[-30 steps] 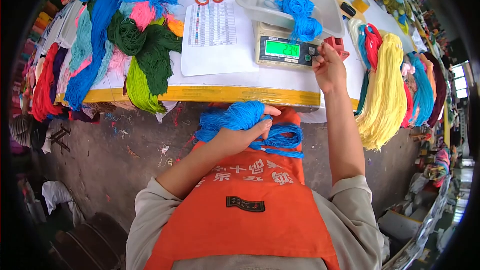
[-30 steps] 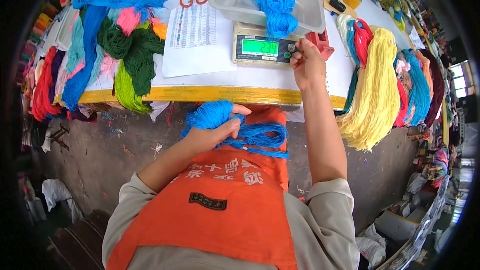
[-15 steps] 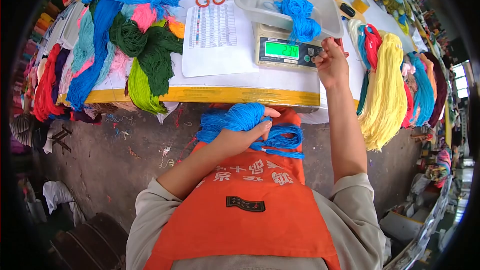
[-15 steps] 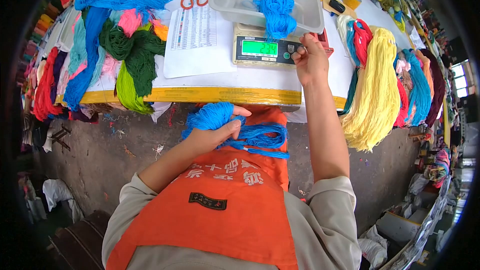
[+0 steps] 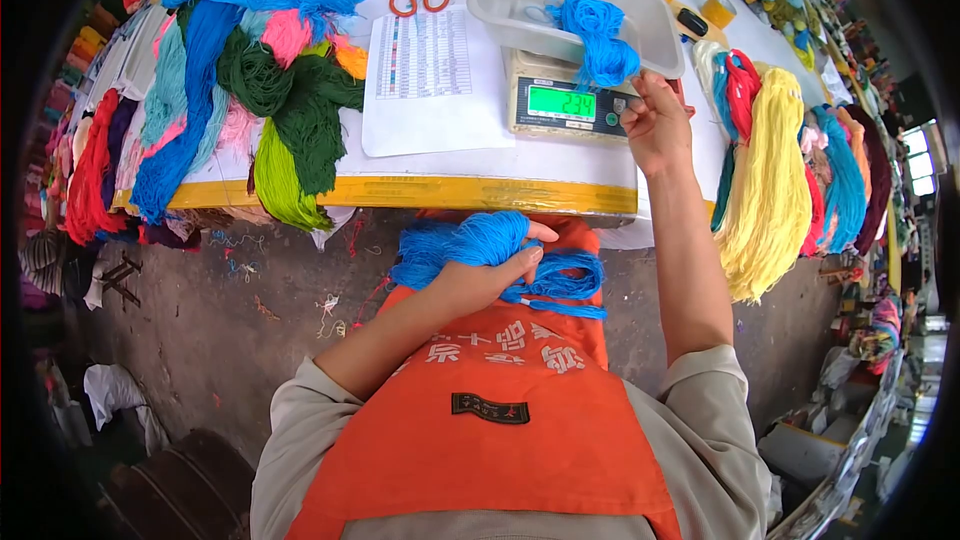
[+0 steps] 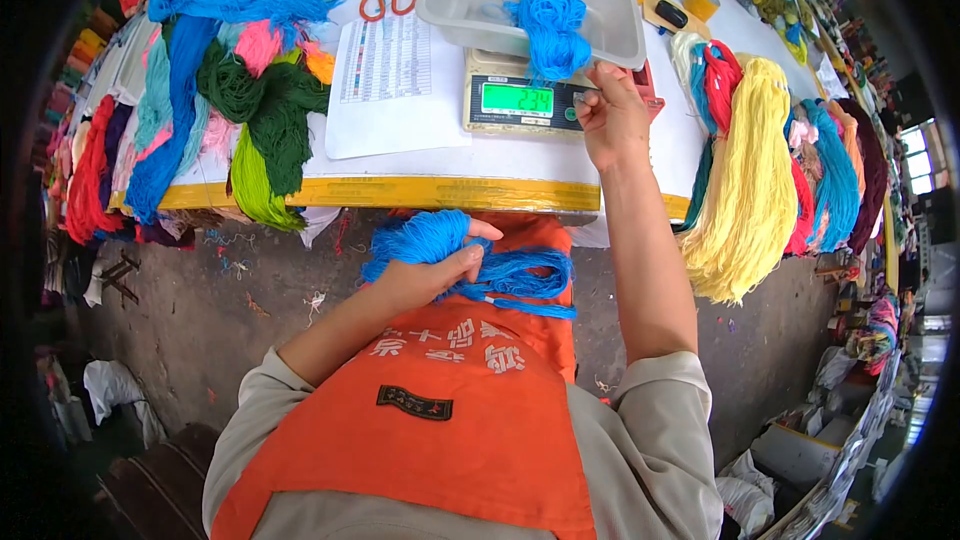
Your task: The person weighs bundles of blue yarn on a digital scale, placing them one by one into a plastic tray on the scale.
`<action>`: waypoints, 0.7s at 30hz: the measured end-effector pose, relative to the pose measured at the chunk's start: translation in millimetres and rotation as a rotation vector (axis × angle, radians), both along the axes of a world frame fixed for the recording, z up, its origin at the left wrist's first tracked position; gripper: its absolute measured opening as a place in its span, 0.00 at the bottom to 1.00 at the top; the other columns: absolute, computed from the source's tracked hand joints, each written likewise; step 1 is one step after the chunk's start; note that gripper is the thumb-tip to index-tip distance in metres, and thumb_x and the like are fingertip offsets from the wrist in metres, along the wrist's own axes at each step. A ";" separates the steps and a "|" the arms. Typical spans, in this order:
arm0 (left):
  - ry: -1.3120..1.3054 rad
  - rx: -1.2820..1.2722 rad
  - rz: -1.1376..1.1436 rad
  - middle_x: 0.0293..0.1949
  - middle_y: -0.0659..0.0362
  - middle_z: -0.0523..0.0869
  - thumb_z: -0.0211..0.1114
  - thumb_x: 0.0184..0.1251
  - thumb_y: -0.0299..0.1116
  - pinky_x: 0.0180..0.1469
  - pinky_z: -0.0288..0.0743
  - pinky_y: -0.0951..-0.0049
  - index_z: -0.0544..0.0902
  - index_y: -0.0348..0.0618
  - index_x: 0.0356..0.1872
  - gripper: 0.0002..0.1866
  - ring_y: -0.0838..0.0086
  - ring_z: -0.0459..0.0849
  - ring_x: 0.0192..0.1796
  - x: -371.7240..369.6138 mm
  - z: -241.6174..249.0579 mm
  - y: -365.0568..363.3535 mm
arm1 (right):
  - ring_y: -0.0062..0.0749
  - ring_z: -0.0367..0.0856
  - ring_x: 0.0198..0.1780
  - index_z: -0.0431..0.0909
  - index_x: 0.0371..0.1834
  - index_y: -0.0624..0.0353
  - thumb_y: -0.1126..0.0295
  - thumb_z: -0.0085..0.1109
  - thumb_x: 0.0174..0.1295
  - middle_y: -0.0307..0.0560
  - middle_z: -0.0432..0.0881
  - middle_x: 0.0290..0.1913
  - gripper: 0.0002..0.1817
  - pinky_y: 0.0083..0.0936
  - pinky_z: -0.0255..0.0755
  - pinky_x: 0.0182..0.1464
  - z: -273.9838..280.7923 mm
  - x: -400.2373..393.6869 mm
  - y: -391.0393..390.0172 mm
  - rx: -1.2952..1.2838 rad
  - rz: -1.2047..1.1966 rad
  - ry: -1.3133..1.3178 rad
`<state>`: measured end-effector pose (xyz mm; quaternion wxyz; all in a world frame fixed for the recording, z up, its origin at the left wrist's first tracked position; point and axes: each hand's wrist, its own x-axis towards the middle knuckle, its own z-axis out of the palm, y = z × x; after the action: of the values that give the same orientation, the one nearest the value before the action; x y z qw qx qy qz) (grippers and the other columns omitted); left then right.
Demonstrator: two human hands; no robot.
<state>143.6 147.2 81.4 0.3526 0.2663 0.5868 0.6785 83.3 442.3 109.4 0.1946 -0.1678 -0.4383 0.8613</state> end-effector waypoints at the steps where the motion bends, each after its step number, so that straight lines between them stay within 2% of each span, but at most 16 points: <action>1: 0.008 -0.006 0.005 0.27 0.63 0.80 0.56 0.75 0.29 0.33 0.70 0.80 0.79 0.37 0.56 0.13 0.83 0.75 0.30 0.2 -0.2 -0.2 | 0.15 0.72 0.29 0.78 0.46 0.52 0.66 0.59 0.69 0.35 0.82 0.40 0.06 0.16 0.69 0.32 0.3 -0.8 -0.7 0.000 0.001 0.000; 13: -0.007 -0.046 0.019 0.27 0.63 0.79 0.56 0.75 0.31 0.34 0.71 0.79 0.79 0.39 0.55 0.13 0.83 0.76 0.31 -2.4 -1.9 -2.3 | 0.15 0.72 0.30 0.76 0.49 0.54 0.68 0.55 0.71 0.38 0.81 0.44 0.08 0.16 0.69 0.33 7.0 -0.7 -7.3 0.016 0.010 0.053; 19: -0.052 -0.049 0.025 0.27 0.63 0.80 0.56 0.75 0.31 0.33 0.70 0.79 0.80 0.39 0.55 0.13 0.83 0.75 0.30 -1.4 -2.5 -2.3 | 0.15 0.70 0.29 0.76 0.50 0.57 0.67 0.53 0.72 0.37 0.80 0.43 0.09 0.15 0.67 0.33 9.2 8.7 -16.1 0.020 0.029 0.056; 21: -0.043 -0.058 0.023 0.27 0.63 0.79 0.56 0.75 0.31 0.33 0.70 0.79 0.80 0.39 0.55 0.13 0.83 0.75 0.30 -2.0 -3.8 -1.9 | 0.15 0.68 0.28 0.76 0.49 0.57 0.66 0.53 0.73 0.35 0.80 0.39 0.08 0.15 0.66 0.32 9.3 12.1 -20.2 -0.008 0.017 0.038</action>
<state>141.5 145.3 77.6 0.3650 0.2346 0.6014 0.6708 95.5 422.1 118.6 0.1951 -0.1484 -0.4324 0.8677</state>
